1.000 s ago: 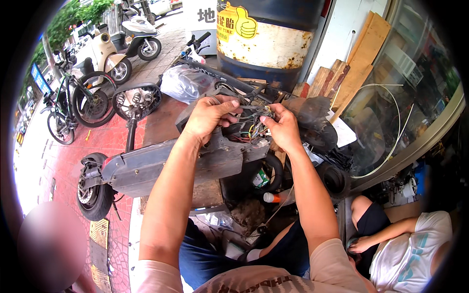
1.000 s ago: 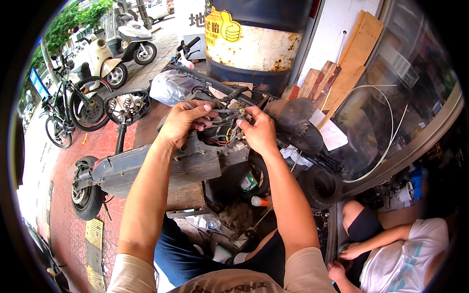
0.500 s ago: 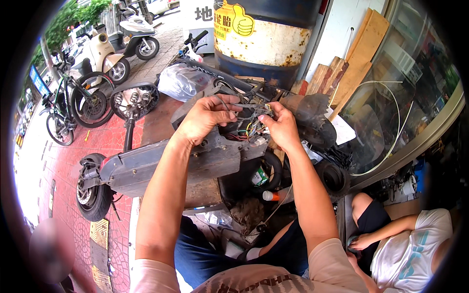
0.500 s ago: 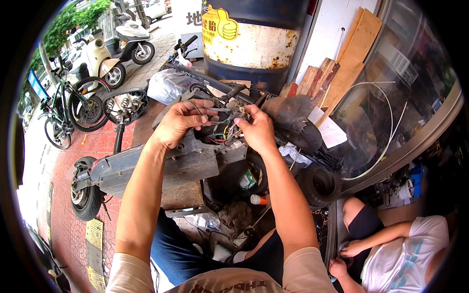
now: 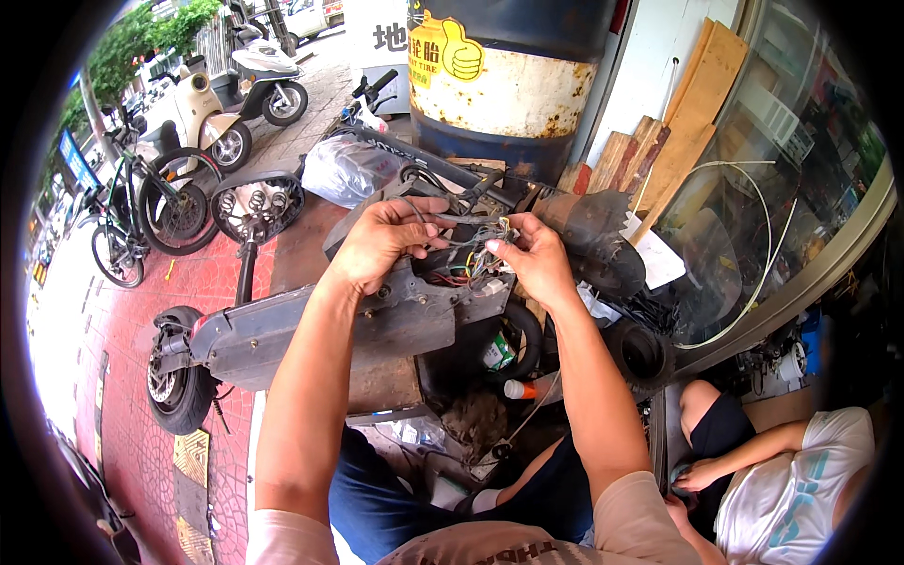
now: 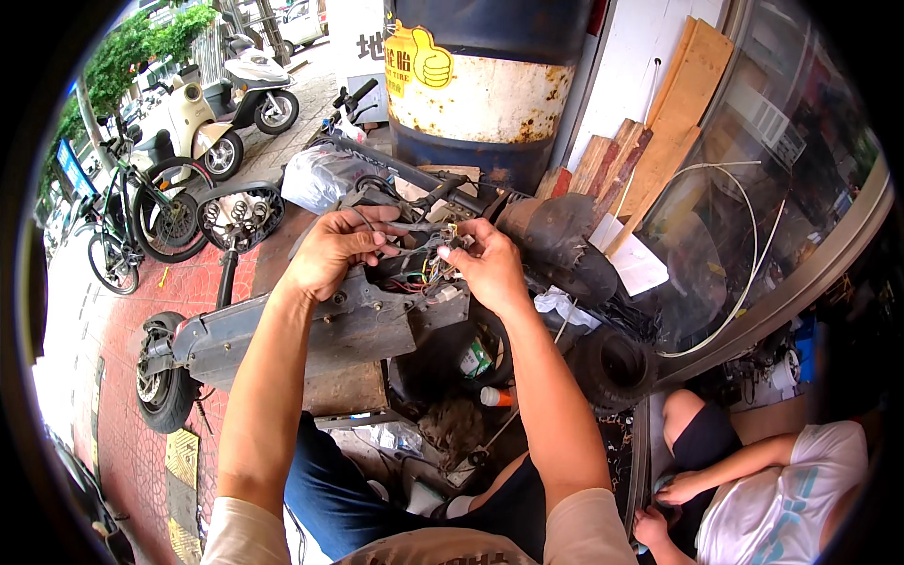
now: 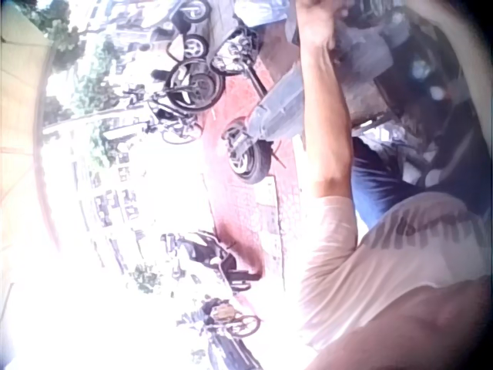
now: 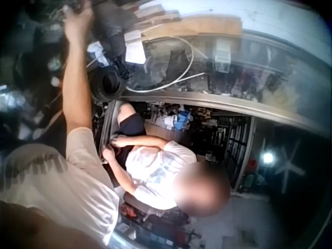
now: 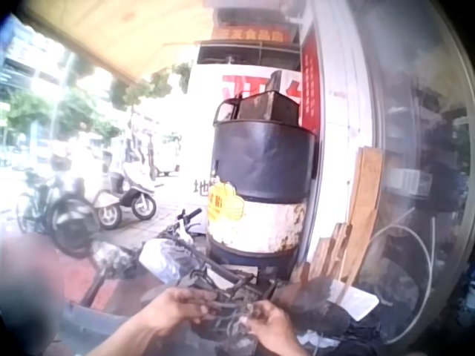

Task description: The person connects wires and organizes cables inside the internal deck of an electric scooter, then handles the frame to check the handlebars.

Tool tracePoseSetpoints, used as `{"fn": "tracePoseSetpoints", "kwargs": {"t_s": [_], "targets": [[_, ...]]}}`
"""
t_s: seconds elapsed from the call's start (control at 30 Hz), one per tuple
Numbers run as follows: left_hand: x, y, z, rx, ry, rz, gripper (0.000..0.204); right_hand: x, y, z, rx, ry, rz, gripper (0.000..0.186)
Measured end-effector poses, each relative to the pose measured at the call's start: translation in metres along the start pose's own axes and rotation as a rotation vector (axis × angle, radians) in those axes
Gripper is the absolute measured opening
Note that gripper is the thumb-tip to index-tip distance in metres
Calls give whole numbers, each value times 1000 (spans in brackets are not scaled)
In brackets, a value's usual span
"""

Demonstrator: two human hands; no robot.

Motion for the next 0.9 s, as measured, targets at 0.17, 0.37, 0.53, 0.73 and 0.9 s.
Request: {"fn": "tracePoseSetpoints", "kwargs": {"t_s": [0.17, 0.37, 0.53, 0.73, 0.9], "targets": [[1, -3, 3, -3, -102, 18, 39, -10, -15, -10, -77, 238, -172, 67], [2, -2, 4, 19, -141, 21, 34, -11, -46, -6, 72, 156, 24, 51], [-3, -3, 1, 25, -161, 98, 29, 41, -109, -50, -287, -342, 56, 72], [6, -5, 8, 24, -165, 154, 22, 75, -147, -53, -384, -708, -90, 81], [6, -5, 12, -6, -181, 171, 20, 52, -141, -50, -399, -598, -142, 65]]}}
Point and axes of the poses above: each hand's wrist, its own y-axis towards the middle knuckle, its own x-axis out of the palm, z = x × y, the point moved 2 cm from there along y, towards the middle knuckle
